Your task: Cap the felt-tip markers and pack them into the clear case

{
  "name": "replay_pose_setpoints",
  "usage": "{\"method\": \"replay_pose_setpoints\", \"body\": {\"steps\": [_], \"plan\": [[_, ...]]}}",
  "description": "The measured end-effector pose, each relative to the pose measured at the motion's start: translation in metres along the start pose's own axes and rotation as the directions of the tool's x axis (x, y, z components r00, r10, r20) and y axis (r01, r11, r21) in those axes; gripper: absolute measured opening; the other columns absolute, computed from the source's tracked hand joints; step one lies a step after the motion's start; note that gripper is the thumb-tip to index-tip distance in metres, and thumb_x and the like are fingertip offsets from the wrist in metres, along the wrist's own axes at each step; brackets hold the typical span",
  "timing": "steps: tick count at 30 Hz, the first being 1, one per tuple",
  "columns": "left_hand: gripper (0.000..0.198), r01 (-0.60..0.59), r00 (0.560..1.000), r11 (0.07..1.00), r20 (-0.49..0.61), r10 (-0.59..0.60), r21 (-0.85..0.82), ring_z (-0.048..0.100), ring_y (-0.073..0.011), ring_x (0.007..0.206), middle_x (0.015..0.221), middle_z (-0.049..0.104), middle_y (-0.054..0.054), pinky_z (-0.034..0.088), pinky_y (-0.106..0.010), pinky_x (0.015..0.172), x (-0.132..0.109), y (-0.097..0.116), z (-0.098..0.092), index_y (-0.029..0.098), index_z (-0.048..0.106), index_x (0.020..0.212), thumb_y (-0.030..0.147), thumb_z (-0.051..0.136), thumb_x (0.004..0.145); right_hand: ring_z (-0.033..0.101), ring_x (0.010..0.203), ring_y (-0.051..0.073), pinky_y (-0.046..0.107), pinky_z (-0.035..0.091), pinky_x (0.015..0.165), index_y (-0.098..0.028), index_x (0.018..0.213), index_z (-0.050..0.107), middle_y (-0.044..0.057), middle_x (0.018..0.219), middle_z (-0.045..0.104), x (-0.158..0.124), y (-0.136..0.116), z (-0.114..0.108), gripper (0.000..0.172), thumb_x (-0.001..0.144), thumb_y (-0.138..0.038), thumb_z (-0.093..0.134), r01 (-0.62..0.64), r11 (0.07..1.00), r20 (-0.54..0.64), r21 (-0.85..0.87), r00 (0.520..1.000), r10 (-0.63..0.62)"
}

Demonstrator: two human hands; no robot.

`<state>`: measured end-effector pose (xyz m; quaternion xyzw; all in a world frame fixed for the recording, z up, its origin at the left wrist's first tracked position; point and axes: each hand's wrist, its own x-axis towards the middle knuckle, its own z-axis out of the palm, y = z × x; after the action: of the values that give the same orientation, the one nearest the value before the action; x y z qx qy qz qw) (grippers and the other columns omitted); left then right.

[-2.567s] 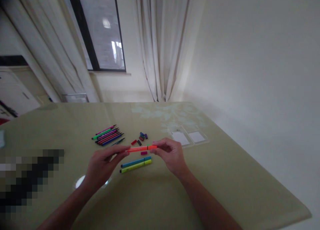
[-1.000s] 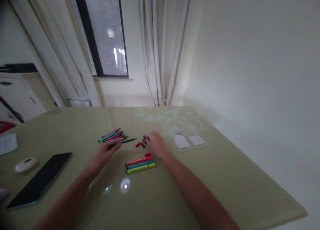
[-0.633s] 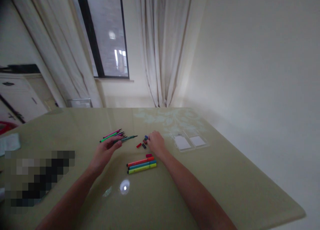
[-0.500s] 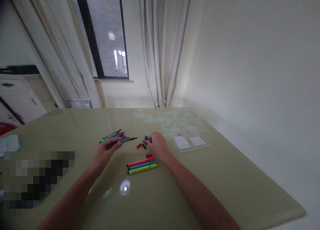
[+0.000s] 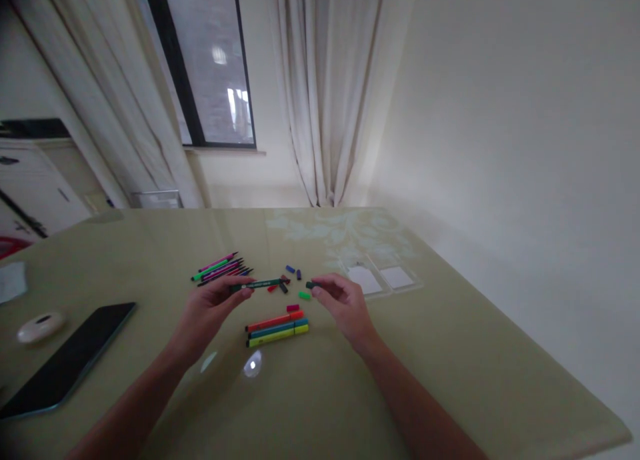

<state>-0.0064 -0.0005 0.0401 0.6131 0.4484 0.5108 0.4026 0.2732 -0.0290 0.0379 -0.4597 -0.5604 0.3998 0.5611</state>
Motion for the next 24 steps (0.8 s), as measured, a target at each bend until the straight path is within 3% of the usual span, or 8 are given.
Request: {"method": "replay_pose_setpoints", "body": {"steps": [4,16,24], "plan": [[0.033,-0.001,0.999,1.000,0.034,0.001,-0.002,0.074,-0.0195,0.080,0.091,0.081,-0.006,0.061,-0.029,0.069,-0.006,0.007,0.004,0.021,0.081,0.103,0.045,0.081,0.080,0.075,0.079,0.021,0.033,0.062,0.072,-0.022,0.099,0.080,0.006,0.085,0.080,-0.005,-0.008,0.000,0.026,0.086,-0.045,0.080,0.031,0.999,0.004,0.019,1.000,-0.031],[0.028,0.019,0.995,0.997,0.099,-0.012,-0.071,0.078,-0.0215,0.090,0.097,0.083,-0.006,0.064,-0.031,0.083,-0.009,0.010,0.010,0.023,0.081,0.102,0.040,0.082,0.080,0.076,0.087,0.022,0.035,0.062,0.082,-0.024,0.098,0.081,0.006,0.091,0.080,-0.011,-0.011,0.007,0.024,0.085,-0.043,0.082,0.049,0.998,0.039,0.043,0.998,-0.050],[0.025,0.048,0.991,0.996,0.129,-0.037,-0.081,0.078,-0.0215,0.085,0.096,0.083,-0.006,0.064,-0.030,0.076,-0.012,0.010,0.017,0.023,0.082,0.100,0.038,0.082,0.079,0.077,0.085,0.023,0.036,0.063,0.080,-0.024,0.102,0.082,0.006,0.092,0.081,-0.014,-0.010,0.012,0.024,0.085,-0.041,0.082,0.029,1.000,0.073,0.007,0.997,-0.029]]}}
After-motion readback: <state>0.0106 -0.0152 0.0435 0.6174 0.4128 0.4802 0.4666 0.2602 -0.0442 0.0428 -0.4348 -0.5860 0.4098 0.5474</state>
